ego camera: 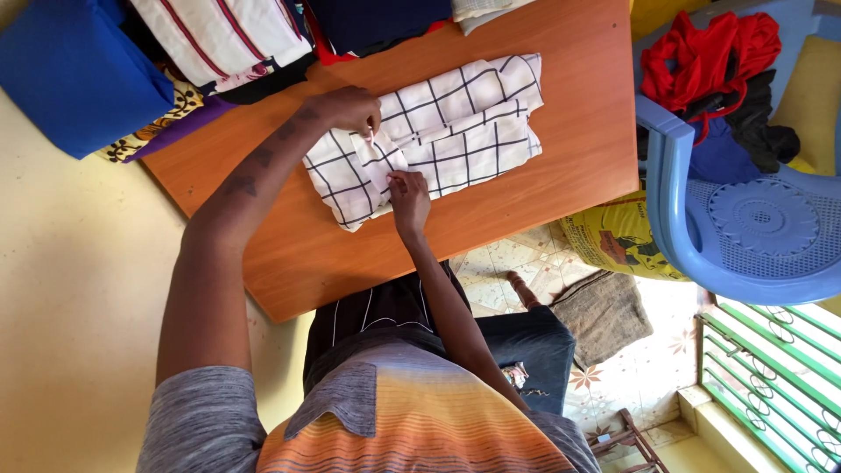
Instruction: Fold various shirts and clothing items on a wooden table.
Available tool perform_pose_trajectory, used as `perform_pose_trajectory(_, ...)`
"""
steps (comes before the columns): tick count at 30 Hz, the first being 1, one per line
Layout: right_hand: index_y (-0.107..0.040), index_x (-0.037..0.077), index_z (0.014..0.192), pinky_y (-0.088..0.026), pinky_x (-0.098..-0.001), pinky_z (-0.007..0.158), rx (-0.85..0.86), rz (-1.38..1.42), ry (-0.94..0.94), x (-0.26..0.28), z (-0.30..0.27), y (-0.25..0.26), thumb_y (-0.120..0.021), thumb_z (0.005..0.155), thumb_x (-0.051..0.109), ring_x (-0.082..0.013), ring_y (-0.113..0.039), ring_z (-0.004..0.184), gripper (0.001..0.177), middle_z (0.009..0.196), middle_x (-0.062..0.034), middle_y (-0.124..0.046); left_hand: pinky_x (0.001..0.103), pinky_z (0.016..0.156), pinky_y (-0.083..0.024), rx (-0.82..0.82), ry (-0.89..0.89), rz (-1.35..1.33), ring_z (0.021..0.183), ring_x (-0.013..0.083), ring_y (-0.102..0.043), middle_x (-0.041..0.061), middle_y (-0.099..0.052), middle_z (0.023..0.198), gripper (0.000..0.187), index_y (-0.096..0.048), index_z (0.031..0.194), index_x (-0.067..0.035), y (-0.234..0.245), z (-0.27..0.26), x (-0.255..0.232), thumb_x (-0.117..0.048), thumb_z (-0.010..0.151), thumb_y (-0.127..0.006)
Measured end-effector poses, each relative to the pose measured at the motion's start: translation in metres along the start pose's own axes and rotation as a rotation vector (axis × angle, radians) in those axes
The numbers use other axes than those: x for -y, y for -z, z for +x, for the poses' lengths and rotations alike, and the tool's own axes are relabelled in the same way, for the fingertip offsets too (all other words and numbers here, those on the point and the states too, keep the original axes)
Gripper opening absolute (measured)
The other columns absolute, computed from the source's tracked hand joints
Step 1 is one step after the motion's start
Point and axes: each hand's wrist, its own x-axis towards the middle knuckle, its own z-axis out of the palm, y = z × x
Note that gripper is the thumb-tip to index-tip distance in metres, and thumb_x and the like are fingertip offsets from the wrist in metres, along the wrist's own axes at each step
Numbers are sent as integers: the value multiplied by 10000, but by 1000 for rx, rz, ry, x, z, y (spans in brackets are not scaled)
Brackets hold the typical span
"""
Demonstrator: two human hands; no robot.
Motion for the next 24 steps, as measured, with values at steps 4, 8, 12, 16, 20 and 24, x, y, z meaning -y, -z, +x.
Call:
perform_pose_trajectory(4,-689,115,1126,-541,-343,654,16,-23,-74,36,6,19,-783,985,275,-160,-619,766,232,970,-29,-603,388,816,-540,-16,-9,-30,970,201,-684,35,-714,1030,180,-821,998,-120,4,0,-4,-191,833,-831)
perform_pose_trajectory(8,-628,-4,1147,-497,-382,583,-89,-39,-43,43,6,18,-886,735,273,-222,-596,719,559,896,-75,-571,378,826,-535,-78,-78,-206,991,196,-684,19,-715,1064,210,-816,971,-109,5,-3,-6,-228,803,-854)
perform_pose_trajectory(12,-695,66,1104,-508,-354,675,-51,-6,-103,12,-1,-4,-832,915,225,-166,-635,743,282,905,-10,-639,377,843,-526,-39,6,-255,1017,193,-683,5,-740,1067,237,-813,1005,-138,7,-5,-4,-259,807,-861)
perform_pose_trajectory(16,-705,74,1082,-571,-277,671,-114,218,-80,13,-8,2,-742,960,169,-122,-656,781,159,1037,-41,-599,368,836,-544,-75,-7,-253,1010,190,-696,7,-737,1075,235,-815,985,-130,5,-9,1,-257,794,-866)
perform_pose_trajectory(20,-683,69,1089,-543,-258,666,-101,567,-201,5,-15,0,-732,982,200,-72,-630,795,176,1028,-10,-639,364,829,-550,-114,-56,-347,986,175,-695,10,-734,1063,236,-815,965,-118,10,-13,-4,-244,774,-874)
perform_pose_trajectory(24,-627,53,1097,-483,-252,685,-155,834,-227,-13,-17,-13,-738,1012,186,-64,-568,794,193,906,-10,-624,384,822,-534,-51,97,-368,915,171,-706,22,-772,977,216,-800,1006,-123,19,-20,-17,-249,836,-847)
